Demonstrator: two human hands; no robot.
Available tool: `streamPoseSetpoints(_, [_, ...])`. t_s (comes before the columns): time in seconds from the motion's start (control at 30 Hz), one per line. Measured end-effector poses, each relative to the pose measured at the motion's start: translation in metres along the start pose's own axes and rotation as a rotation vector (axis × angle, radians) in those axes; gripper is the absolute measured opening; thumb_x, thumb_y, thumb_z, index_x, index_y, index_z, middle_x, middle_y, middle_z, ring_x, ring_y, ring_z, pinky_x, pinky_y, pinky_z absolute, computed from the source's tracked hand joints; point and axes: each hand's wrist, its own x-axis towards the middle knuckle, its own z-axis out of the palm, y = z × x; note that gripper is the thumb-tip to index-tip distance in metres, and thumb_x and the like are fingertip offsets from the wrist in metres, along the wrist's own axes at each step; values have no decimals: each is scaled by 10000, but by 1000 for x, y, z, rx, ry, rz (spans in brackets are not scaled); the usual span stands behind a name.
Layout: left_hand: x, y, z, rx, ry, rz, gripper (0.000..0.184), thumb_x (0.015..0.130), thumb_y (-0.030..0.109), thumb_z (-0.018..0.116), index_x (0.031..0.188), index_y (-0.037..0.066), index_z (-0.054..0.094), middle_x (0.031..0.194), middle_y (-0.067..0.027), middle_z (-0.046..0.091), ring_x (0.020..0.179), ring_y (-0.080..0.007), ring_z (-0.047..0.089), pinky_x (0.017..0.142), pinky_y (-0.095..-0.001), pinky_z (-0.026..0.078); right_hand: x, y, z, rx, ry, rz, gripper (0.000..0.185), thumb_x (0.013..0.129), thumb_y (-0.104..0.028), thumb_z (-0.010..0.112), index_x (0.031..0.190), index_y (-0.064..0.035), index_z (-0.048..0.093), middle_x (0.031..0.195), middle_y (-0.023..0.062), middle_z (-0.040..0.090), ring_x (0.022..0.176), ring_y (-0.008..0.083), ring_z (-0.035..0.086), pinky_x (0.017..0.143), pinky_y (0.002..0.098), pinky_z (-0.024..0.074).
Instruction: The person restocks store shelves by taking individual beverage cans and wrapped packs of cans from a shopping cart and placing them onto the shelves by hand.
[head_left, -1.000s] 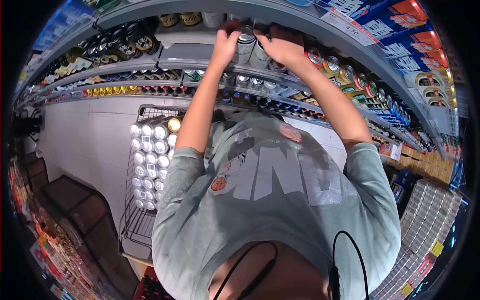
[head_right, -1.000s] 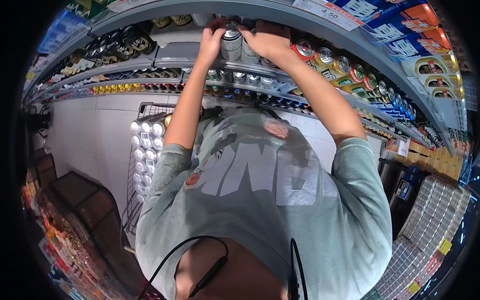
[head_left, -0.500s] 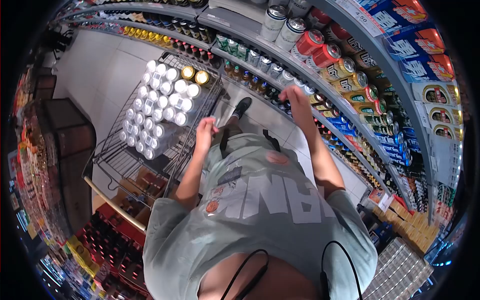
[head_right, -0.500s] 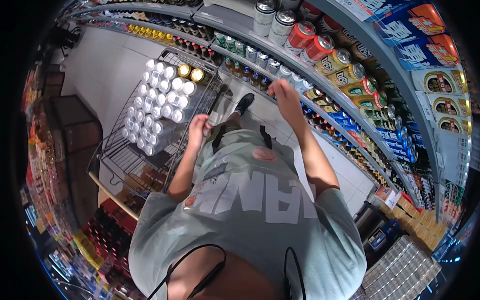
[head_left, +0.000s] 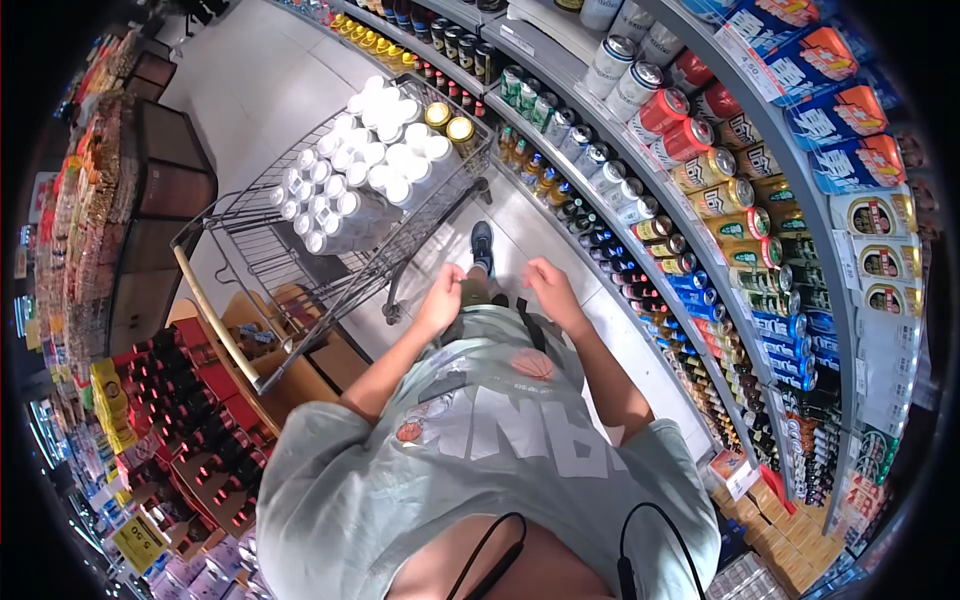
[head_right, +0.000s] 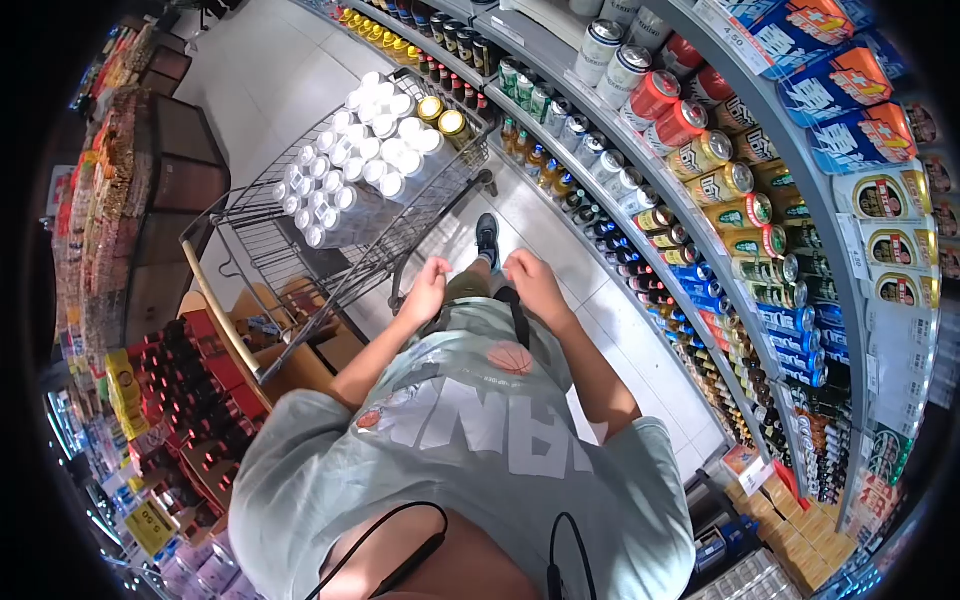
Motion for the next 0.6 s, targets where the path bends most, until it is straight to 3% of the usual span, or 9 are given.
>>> streamPoseSetpoints(0.1, [33,37,-2,242,-168,191,286,812,-44,448,1084,36,483,849,-109,513,839,-275,548,760,-369,453,0,-29,2,-270,-107,-75,203,956,-220,565,1006,-28,612,791,121,658,712,216,627,675,316,486])
streamPoseSetpoints(0.17, [46,46,-27,461,3,364,326,758,11,544,1083,11,521,975,-205,591,979,-383,568,863,-459,460,-6,-24,2,-271,-105,-107,205,954,-221,570,1013,-30,615,808,123,665,736,221,637,689,315,490])
streamPoseSetpoints(0.27, [57,14,-85,648,191,143,418,778,106,644,1164,13,511,1115,-214,576,1083,-389,532,942,-460,439,-34,-7,2,-160,-70,-40,203,949,-210,582,1036,-32,619,871,131,685,805,222,659,732,319,499])
streamPoseSetpoints(0.3, [63,-26,-107,708,217,138,470,782,125,658,1200,0,486,1138,-214,566,1100,-391,523,956,-463,429,-46,3,1,-66,-12,45,203,948,-206,586,1039,-28,620,885,126,687,820,212,660,742,320,500])
streamPoseSetpoints(0.37, [69,-80,-146,802,202,-162,552,773,211,705,1223,-16,481,1178,-229,570,1130,-386,537,987,-445,425,-76,48,1,-41,83,157,198,947,-198,589,1035,-23,621,892,111,688,833,188,656,756,314,501])
streamPoseSetpoints(0.5, [79,-106,-172,502,277,-215,475,775,181,683,1174,-22,527,1162,-234,595,1097,-381,570,972,-446,439,-137,129,-10,-125,126,191,188,948,-193,590,1022,-24,629,871,92,682,820,168,643,759,295,500])
streamPoseSetpoints(0.6, [100,-65,-165,389,286,-43,437,769,135,670,1157,-13,534,1156,-223,592,1100,-379,562,975,-443,430,-151,159,-15,-82,177,333,176,944,-180,589,1024,-31,635,869,95,683,814,166,640,761,292,499])
